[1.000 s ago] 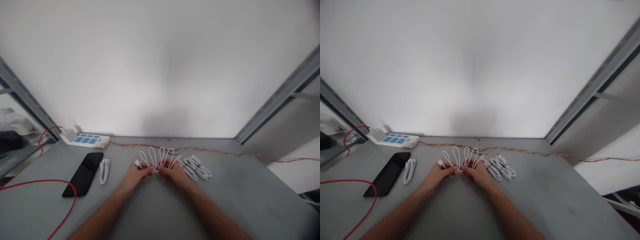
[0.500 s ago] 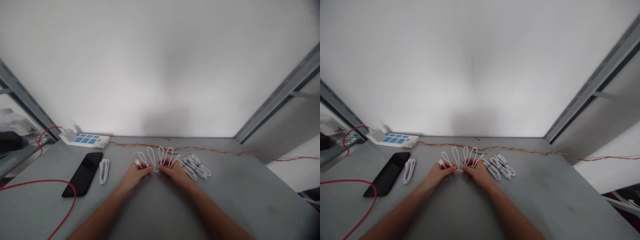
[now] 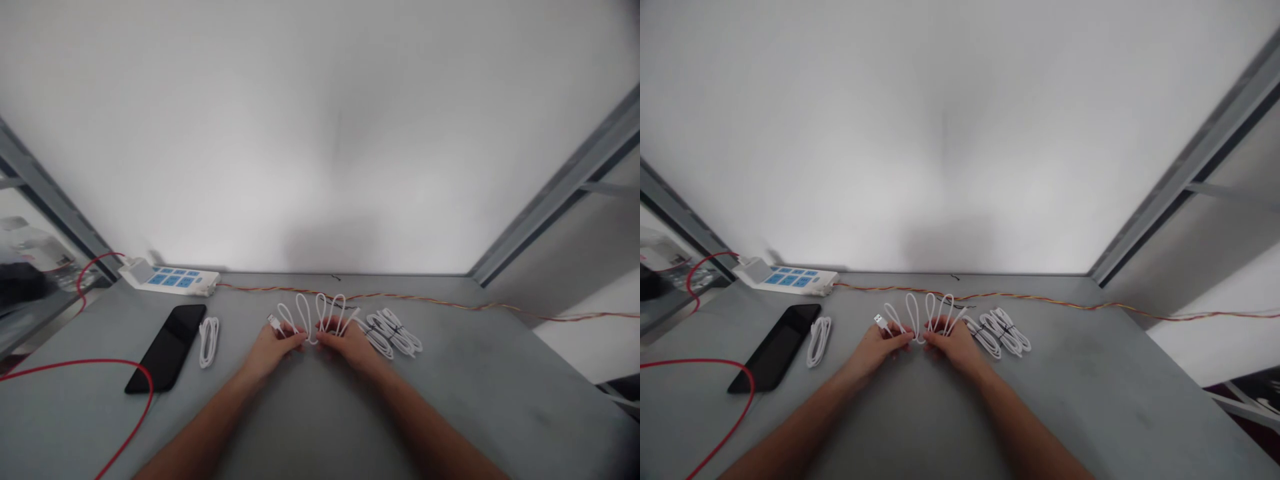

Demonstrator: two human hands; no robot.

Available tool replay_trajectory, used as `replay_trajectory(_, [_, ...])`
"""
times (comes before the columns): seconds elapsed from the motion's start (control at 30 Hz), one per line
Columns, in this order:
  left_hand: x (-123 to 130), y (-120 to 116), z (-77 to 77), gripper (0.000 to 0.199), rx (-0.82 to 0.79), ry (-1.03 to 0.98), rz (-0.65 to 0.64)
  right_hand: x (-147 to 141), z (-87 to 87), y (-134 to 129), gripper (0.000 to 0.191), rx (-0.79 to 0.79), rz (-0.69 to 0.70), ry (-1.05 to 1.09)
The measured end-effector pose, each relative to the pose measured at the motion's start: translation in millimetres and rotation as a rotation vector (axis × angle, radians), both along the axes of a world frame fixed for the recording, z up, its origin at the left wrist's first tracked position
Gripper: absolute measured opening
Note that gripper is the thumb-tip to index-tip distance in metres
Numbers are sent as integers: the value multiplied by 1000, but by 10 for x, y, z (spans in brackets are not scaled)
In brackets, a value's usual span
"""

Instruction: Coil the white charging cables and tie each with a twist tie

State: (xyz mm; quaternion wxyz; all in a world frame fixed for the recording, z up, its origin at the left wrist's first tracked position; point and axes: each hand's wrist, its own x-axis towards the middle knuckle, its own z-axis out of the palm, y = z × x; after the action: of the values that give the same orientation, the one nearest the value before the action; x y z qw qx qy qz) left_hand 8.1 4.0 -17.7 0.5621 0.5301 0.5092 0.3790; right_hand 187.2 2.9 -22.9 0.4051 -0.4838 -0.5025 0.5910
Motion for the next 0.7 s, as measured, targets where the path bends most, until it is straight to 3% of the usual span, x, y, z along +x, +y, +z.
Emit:
replay_trajectory(0.37, [4,1,-31,30,-10,-1,17,5,16,-7,37,11,19,-38])
replay_trajectory(0.53, [13,25,-92,54,-11,-66,70,-17,66,-73,33,140,54,-174])
replay_trajectory(0.7, [39,-58,-29,38,237,152,-54,-62,107,-138,24,261,148,-211])
